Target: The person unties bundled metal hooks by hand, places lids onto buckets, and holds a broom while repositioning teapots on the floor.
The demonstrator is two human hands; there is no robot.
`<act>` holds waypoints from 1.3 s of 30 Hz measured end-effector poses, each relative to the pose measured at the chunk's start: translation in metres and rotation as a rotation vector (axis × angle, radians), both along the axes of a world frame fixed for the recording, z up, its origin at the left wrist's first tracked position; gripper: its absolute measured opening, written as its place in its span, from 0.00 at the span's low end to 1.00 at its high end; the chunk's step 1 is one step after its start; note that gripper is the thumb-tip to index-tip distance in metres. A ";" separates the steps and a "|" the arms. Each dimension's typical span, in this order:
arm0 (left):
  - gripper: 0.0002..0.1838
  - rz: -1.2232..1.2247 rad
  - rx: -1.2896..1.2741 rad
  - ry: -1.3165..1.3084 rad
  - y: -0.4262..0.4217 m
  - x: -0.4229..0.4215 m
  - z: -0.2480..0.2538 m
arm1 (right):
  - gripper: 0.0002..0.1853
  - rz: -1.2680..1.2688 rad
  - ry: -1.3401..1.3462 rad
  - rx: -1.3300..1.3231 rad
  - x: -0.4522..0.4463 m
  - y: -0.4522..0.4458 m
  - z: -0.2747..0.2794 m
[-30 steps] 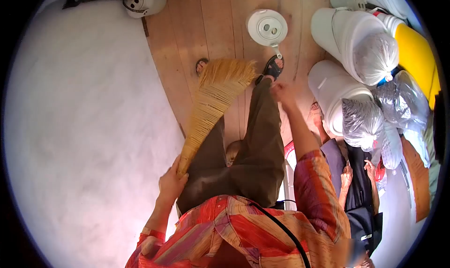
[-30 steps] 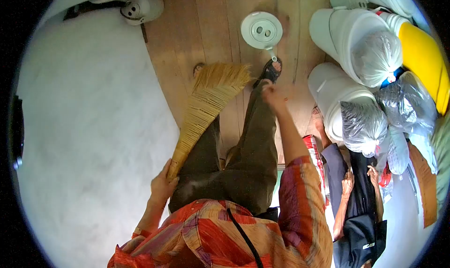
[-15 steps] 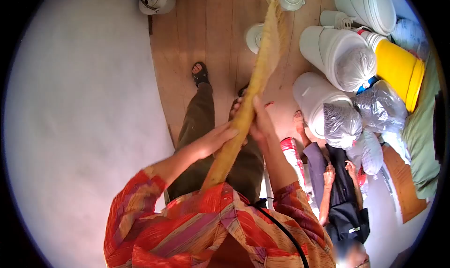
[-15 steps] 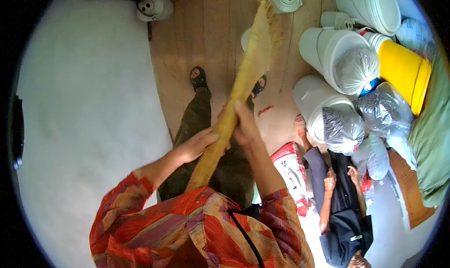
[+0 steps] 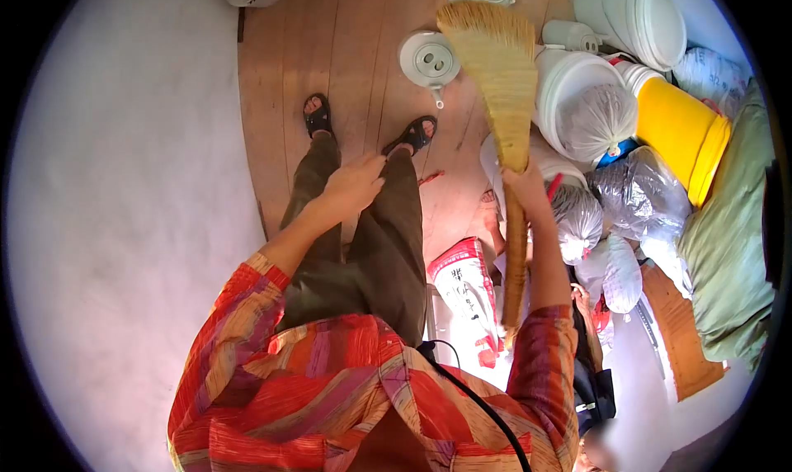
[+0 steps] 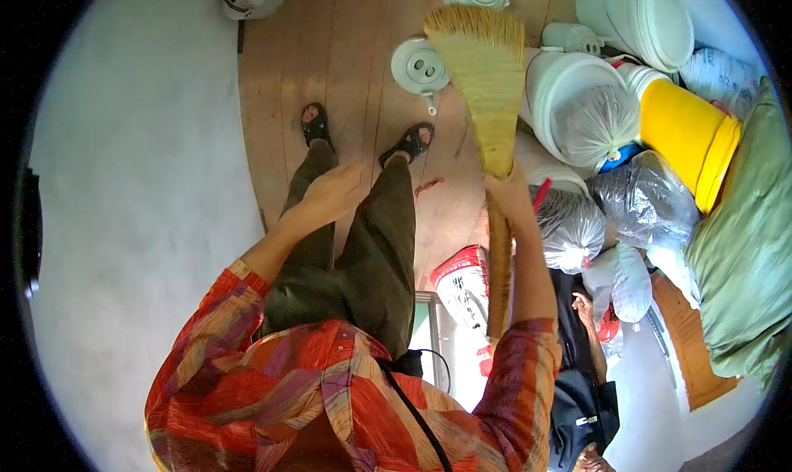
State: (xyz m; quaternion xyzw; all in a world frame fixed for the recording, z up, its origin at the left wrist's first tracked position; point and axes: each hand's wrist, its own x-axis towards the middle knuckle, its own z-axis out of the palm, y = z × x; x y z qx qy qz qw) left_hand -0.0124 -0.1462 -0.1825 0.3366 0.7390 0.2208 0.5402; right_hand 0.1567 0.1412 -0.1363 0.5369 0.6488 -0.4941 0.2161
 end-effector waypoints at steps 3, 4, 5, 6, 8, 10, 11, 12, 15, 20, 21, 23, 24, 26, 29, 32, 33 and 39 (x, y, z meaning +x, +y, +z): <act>0.18 -0.099 -0.076 0.056 -0.026 0.004 -0.006 | 0.22 -0.173 0.068 0.024 0.037 -0.021 -0.031; 0.18 -0.133 -0.128 0.074 -0.032 0.006 -0.005 | 0.22 -0.186 0.069 0.018 0.034 -0.023 -0.034; 0.18 -0.148 -0.132 0.073 -0.034 0.008 -0.001 | 0.23 -0.104 0.109 0.035 0.028 -0.022 -0.039; 0.17 -0.140 -0.097 0.109 -0.037 0.009 0.003 | 0.24 -0.022 0.149 0.052 0.023 -0.020 -0.044; 0.16 -0.150 -0.063 0.150 -0.039 0.008 0.009 | 0.25 -0.006 0.070 0.039 0.020 -0.018 -0.054; 0.16 -0.098 -0.062 0.152 -0.035 0.008 0.011 | 0.26 0.024 -0.004 0.025 0.026 -0.018 -0.061; 0.16 -0.098 -0.064 0.156 -0.034 0.007 0.011 | 0.26 0.051 -0.003 0.114 0.035 -0.017 -0.067; 0.16 -0.070 -0.058 0.140 -0.033 0.007 0.010 | 0.26 0.077 -0.007 0.203 0.047 -0.016 -0.071; 0.16 -0.031 -0.065 0.089 -0.033 0.009 0.008 | 0.26 0.014 -0.036 -0.026 0.075 -0.009 -0.060; 0.17 -0.048 -0.116 0.049 -0.033 0.007 0.007 | 0.27 -0.219 -0.227 -0.278 0.122 -0.033 -0.043; 0.17 -0.023 -0.107 0.041 -0.034 0.005 0.008 | 0.27 -0.217 -0.226 -0.279 0.140 -0.046 -0.047; 0.18 0.004 -0.102 0.034 -0.039 0.001 0.008 | 0.20 -0.136 -0.168 -0.148 0.175 -0.069 -0.051; 0.18 -0.002 -0.112 0.034 -0.043 0.000 0.005 | 0.17 -0.108 -0.150 -0.104 0.185 -0.078 -0.046; 0.19 -0.003 -0.121 0.030 -0.050 -0.002 -0.002 | 0.19 -0.188 -0.112 -0.243 0.192 -0.092 -0.031; 0.21 -0.030 -0.092 0.095 -0.061 -0.007 -0.009 | 0.19 -0.292 -0.092 -0.216 0.180 -0.104 -0.016; 0.21 -0.004 -0.094 0.050 -0.062 -0.006 -0.011 | 0.16 -0.405 0.019 -0.071 0.162 -0.103 -0.024; 0.20 0.019 -0.102 0.041 -0.059 -0.006 -0.007 | 0.14 -0.481 -0.038 -0.163 0.121 -0.098 -0.008; 0.21 0.002 -0.100 0.030 -0.058 -0.005 0.004 | 0.14 -0.510 -0.138 -0.333 0.105 -0.141 -0.029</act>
